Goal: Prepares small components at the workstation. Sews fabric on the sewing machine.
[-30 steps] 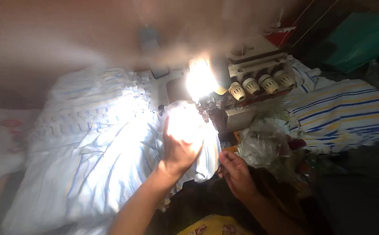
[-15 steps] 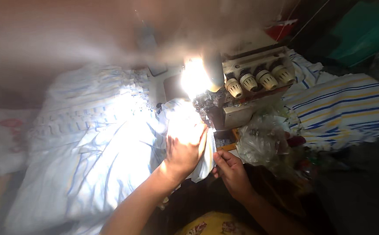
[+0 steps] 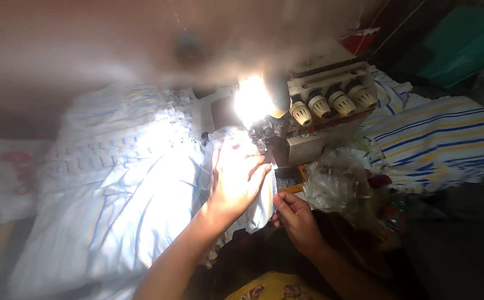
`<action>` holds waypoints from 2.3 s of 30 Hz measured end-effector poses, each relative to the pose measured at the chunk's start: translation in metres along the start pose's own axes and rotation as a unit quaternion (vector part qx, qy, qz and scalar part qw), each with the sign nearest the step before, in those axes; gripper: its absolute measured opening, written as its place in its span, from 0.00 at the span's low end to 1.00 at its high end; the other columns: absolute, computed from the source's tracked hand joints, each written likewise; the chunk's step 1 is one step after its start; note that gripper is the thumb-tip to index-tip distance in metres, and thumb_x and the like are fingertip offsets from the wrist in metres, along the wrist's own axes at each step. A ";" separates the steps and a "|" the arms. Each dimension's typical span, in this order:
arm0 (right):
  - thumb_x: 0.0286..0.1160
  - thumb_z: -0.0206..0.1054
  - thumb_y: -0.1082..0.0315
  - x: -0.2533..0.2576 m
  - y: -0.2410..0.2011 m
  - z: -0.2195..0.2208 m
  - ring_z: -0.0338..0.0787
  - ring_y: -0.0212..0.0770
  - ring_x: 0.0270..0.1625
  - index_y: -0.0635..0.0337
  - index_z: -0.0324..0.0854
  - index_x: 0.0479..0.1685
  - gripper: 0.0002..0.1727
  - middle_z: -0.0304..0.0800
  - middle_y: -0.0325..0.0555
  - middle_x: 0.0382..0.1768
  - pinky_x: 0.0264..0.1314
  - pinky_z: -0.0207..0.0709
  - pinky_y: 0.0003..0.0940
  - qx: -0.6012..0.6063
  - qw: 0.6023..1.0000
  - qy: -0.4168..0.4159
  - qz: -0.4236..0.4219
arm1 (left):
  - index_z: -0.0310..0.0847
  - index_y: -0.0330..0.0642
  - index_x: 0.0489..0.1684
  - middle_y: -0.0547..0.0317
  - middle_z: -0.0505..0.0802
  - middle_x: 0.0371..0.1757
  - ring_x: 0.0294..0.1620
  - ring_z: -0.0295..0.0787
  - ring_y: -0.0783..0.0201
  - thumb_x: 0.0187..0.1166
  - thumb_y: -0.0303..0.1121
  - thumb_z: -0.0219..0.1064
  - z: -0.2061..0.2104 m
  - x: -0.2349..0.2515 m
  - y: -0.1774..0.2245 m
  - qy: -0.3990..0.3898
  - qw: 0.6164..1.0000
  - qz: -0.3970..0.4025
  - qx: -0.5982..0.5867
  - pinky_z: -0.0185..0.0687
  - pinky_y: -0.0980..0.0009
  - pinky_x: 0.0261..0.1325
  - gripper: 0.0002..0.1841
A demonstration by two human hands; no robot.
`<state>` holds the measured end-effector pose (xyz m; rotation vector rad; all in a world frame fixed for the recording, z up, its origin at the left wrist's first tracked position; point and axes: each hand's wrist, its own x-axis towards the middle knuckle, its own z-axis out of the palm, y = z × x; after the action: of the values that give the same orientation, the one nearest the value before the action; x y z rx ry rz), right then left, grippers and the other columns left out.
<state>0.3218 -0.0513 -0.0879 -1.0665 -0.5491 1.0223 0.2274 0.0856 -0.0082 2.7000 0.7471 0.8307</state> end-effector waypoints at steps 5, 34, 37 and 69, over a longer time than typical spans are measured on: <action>0.84 0.56 0.74 0.000 0.000 0.001 0.84 0.19 0.23 0.56 0.83 0.34 0.12 0.87 0.27 0.24 0.29 0.81 0.14 0.006 1.000 -0.002 0.003 | 0.96 0.46 0.36 0.59 0.96 0.49 0.69 0.83 0.53 0.74 0.36 0.67 -0.004 0.000 0.001 0.015 1.000 -0.009 -0.023 0.71 0.52 0.70 0.10; 0.83 0.56 0.74 0.002 0.001 0.001 0.85 0.19 0.24 0.56 0.84 0.35 0.12 0.88 0.27 0.25 0.30 0.81 0.15 0.016 1.000 0.007 -0.001 | 0.90 0.45 0.23 0.52 0.93 0.42 0.64 0.82 0.43 0.70 0.37 0.64 -0.003 0.013 0.004 -0.001 0.999 0.009 0.050 0.73 0.49 0.55 0.11; 0.83 0.56 0.74 0.002 0.001 0.001 0.85 0.20 0.24 0.57 0.84 0.35 0.12 0.88 0.28 0.26 0.30 0.81 0.15 0.022 1.000 0.008 0.000 | 0.91 0.45 0.25 0.50 0.92 0.44 0.64 0.82 0.43 0.70 0.38 0.65 -0.004 0.014 0.004 -0.006 0.998 0.007 0.056 0.73 0.49 0.53 0.11; 0.77 0.63 0.74 0.008 -0.014 0.015 0.83 0.18 0.29 0.73 0.86 0.36 0.09 0.87 0.41 0.29 0.34 0.78 0.11 -0.187 0.953 0.069 -0.227 | 0.94 0.39 0.48 0.49 0.94 0.59 0.70 0.83 0.45 0.75 0.37 0.66 0.018 0.004 -0.035 0.020 0.997 -0.030 -0.073 0.71 0.45 0.73 0.14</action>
<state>0.3194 -0.0395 -0.0692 -1.2559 -0.8488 0.4433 0.2262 0.1165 -0.0330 2.5279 0.7408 0.8914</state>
